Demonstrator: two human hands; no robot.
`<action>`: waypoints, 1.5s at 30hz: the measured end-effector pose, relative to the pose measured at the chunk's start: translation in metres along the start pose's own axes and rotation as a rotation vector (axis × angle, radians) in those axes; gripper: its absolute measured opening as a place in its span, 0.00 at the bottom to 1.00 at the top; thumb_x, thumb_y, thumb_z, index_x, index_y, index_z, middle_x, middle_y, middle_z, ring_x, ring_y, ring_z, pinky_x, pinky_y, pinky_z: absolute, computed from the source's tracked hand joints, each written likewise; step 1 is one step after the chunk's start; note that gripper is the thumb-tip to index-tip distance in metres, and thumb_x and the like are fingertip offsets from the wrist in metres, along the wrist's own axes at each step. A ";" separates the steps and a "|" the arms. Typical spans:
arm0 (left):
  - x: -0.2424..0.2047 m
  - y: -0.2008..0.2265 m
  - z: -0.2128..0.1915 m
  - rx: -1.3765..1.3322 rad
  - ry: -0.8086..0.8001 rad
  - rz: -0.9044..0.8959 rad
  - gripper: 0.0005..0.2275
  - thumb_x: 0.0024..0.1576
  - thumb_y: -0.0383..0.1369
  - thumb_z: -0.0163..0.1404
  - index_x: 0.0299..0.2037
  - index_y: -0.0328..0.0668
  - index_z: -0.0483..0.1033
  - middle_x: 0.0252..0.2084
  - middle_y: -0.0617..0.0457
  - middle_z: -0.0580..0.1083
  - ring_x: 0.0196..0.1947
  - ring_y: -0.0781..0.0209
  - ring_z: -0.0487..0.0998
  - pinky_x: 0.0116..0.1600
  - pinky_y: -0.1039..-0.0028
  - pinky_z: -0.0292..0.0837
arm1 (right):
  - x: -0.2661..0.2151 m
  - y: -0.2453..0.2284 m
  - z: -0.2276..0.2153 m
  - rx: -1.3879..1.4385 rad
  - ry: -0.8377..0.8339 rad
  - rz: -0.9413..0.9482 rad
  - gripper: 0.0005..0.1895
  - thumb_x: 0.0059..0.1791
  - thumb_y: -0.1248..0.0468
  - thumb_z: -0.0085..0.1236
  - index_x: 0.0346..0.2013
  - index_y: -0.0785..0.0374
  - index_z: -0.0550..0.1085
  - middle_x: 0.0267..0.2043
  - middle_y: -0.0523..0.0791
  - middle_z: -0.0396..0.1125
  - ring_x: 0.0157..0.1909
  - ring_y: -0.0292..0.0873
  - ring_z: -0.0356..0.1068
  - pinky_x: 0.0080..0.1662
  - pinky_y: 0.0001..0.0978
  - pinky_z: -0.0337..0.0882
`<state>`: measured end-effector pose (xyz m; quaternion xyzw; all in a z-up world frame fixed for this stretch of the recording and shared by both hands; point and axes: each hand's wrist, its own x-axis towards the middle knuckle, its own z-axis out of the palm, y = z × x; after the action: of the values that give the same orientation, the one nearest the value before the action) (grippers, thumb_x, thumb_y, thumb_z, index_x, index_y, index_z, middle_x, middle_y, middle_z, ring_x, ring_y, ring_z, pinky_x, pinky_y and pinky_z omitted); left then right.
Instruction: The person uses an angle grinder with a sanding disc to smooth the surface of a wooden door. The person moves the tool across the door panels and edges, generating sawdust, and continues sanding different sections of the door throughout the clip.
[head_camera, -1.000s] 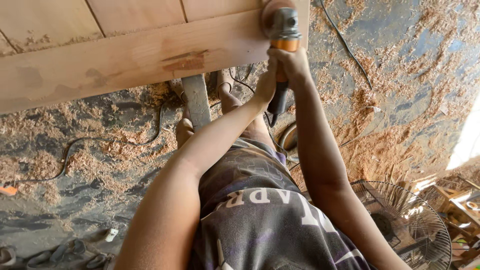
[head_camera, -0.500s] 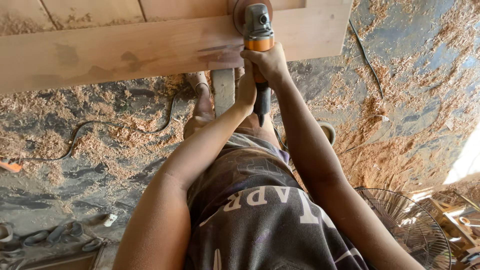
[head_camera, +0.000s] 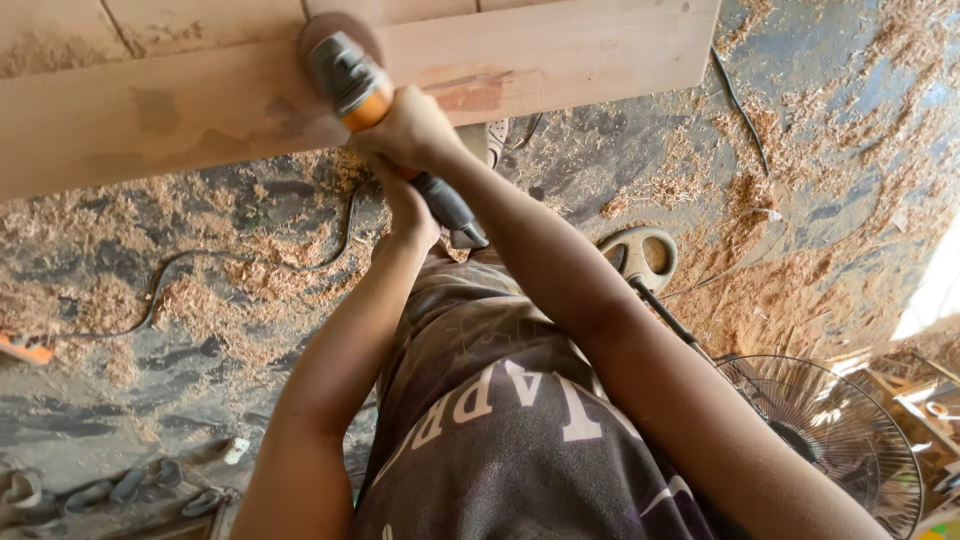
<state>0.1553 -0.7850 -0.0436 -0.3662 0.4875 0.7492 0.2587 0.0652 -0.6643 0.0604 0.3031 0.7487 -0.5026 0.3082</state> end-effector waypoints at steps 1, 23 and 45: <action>0.002 -0.002 -0.002 -0.014 0.031 0.028 0.39 0.59 0.66 0.26 0.49 0.33 0.73 0.34 0.47 0.77 0.31 0.58 0.79 0.35 0.68 0.76 | 0.001 -0.004 0.003 -0.050 -0.027 0.006 0.21 0.33 0.51 0.70 0.30 0.63 0.80 0.30 0.46 0.77 0.28 0.39 0.78 0.36 0.32 0.81; -0.051 -0.167 0.160 0.362 -0.428 -0.245 0.40 0.58 0.66 0.25 0.50 0.33 0.74 0.37 0.46 0.78 0.35 0.59 0.81 0.38 0.69 0.77 | -0.066 0.175 -0.177 0.495 0.271 0.120 0.16 0.37 0.61 0.73 0.33 0.65 0.79 0.30 0.45 0.76 0.28 0.36 0.76 0.34 0.29 0.79; -0.059 -0.149 0.120 0.185 -0.361 -0.296 0.40 0.60 0.67 0.25 0.50 0.31 0.70 0.34 0.47 0.76 0.31 0.58 0.79 0.36 0.68 0.78 | -0.058 0.129 -0.110 0.129 0.122 0.124 0.19 0.35 0.53 0.70 0.33 0.61 0.79 0.32 0.45 0.77 0.30 0.38 0.78 0.37 0.31 0.80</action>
<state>0.2661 -0.6181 -0.0460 -0.2687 0.4409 0.7085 0.4811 0.1827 -0.5293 0.0650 0.3980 0.7121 -0.5103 0.2722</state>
